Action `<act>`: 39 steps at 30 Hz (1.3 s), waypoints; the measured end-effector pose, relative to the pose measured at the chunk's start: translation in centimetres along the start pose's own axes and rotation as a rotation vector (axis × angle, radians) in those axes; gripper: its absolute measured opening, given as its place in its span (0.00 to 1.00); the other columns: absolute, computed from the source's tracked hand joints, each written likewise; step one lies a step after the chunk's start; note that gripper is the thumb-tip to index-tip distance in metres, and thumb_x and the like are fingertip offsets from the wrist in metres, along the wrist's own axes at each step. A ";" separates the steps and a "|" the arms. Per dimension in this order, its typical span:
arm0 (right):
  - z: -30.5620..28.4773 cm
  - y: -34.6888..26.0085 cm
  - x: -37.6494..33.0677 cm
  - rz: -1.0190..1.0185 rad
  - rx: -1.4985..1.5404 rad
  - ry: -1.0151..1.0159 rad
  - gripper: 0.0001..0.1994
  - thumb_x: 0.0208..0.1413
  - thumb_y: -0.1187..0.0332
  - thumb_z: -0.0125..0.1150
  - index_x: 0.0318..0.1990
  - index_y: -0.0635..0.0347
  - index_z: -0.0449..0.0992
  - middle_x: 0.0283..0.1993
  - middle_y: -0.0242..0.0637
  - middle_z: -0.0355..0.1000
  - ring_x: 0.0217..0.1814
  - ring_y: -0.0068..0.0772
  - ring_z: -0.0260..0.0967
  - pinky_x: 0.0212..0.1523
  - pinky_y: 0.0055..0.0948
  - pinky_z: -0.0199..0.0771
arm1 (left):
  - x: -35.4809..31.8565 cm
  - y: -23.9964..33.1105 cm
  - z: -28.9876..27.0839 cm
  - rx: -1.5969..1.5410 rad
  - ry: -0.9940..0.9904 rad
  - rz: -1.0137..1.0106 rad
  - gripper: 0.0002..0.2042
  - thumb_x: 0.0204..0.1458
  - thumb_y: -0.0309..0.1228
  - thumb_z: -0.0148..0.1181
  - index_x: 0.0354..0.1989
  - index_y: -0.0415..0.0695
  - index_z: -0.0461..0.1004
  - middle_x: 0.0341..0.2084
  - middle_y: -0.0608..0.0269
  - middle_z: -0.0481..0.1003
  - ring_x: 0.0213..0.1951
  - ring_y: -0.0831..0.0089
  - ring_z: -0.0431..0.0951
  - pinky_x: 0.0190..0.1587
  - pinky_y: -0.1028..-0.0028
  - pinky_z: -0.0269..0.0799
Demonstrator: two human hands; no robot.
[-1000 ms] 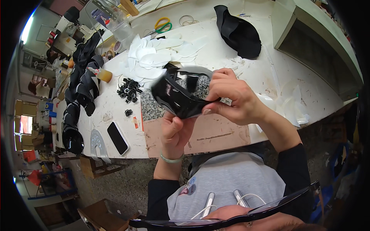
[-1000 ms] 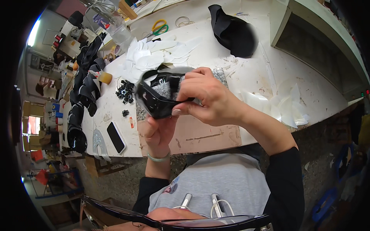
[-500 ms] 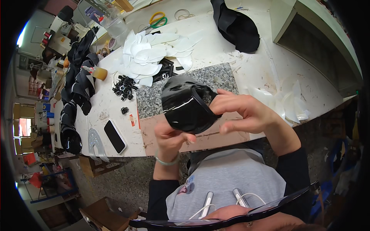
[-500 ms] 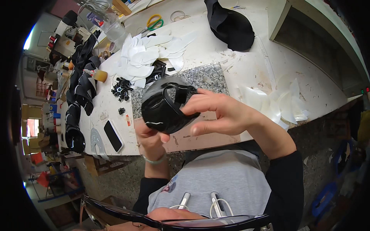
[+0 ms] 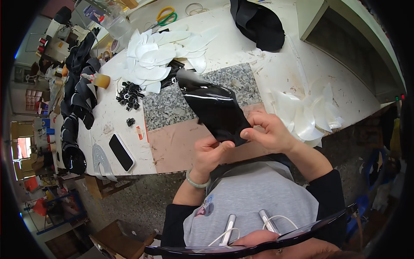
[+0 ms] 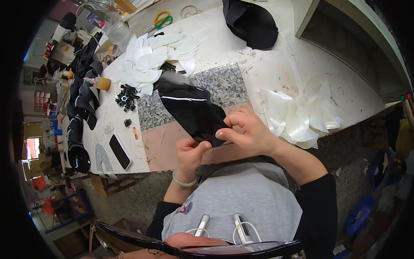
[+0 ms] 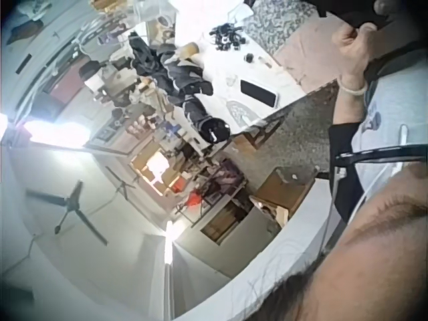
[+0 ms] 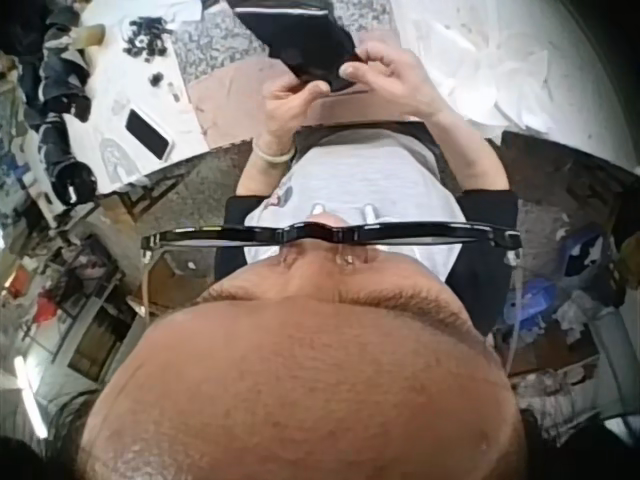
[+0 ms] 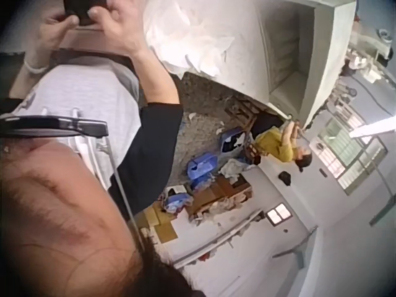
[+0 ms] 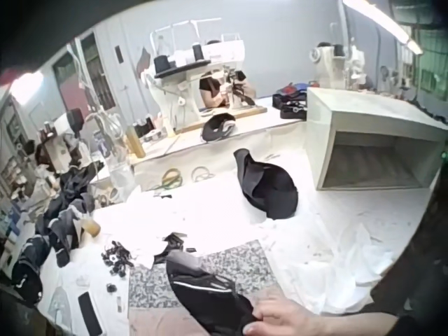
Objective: The person retrieves heated reinforcement pads from an oven, adheres them onto shoe upper components by hand, and presses a black fabric lining into the interior of the shoe piece.
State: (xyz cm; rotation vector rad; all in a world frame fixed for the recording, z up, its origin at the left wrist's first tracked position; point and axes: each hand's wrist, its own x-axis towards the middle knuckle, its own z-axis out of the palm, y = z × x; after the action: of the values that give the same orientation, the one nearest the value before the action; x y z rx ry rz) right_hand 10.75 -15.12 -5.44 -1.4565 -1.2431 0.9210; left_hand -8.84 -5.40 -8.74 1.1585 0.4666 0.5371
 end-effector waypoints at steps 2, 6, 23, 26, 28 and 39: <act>1.2 0.5 -0.7 0.041 0.025 0.057 0.09 0.52 0.65 0.64 0.32 0.61 0.75 0.28 0.33 0.69 0.36 0.31 0.64 0.42 0.28 0.63 | -0.3 -0.5 0.1 0.046 -0.003 -0.069 0.11 0.50 0.28 0.66 0.39 0.35 0.77 0.30 0.69 0.76 0.31 0.83 0.71 0.32 0.82 0.67; 2.4 1.4 -0.9 0.207 0.396 0.184 0.08 0.55 0.67 0.62 0.35 0.63 0.76 0.32 0.31 0.72 0.40 0.21 0.66 0.43 0.23 0.66 | -0.2 -0.7 0.9 -0.173 0.090 -0.001 0.10 0.50 0.26 0.65 0.40 0.35 0.77 0.32 0.67 0.76 0.34 0.83 0.72 0.36 0.82 0.68; -3.2 -6.5 5.1 -0.038 0.544 0.141 0.12 0.53 0.72 0.66 0.41 0.71 0.75 0.32 0.34 0.76 0.34 0.17 0.72 0.37 0.16 0.74 | 7.1 9.2 3.7 -0.264 0.064 0.273 0.08 0.54 0.29 0.62 0.35 0.38 0.74 0.30 0.64 0.77 0.30 0.80 0.75 0.35 0.80 0.71; -2.8 -6.4 5.3 -0.088 0.671 0.115 0.10 0.53 0.74 0.64 0.41 0.70 0.75 0.35 0.34 0.75 0.36 0.17 0.71 0.37 0.17 0.72 | 7.7 8.6 3.0 -0.239 0.066 0.290 0.07 0.55 0.29 0.61 0.31 0.39 0.72 0.26 0.69 0.74 0.28 0.83 0.70 0.33 0.82 0.67; -2.7 -6.3 5.1 -0.125 0.783 0.106 0.10 0.52 0.76 0.64 0.41 0.70 0.75 0.36 0.34 0.75 0.37 0.17 0.71 0.38 0.17 0.72 | 7.8 9.0 3.2 -0.289 -0.001 0.284 0.06 0.56 0.29 0.60 0.33 0.38 0.72 0.29 0.67 0.75 0.30 0.83 0.72 0.36 0.82 0.68; -1.4 -3.3 4.4 -0.013 0.448 0.032 0.24 0.43 0.79 0.70 0.50 0.71 0.69 0.42 0.34 0.72 0.43 0.23 0.68 0.47 0.26 0.71 | 7.1 6.2 2.6 -0.081 0.037 0.178 0.11 0.55 0.23 0.59 0.45 0.34 0.72 0.39 0.59 0.77 0.39 0.78 0.77 0.44 0.78 0.72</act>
State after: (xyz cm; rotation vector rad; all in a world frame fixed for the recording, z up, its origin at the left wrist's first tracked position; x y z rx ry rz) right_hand 12.14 -11.07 -1.66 -1.1007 -0.9443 1.0813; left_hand -2.70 -1.03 -2.57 1.1200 0.3718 0.7258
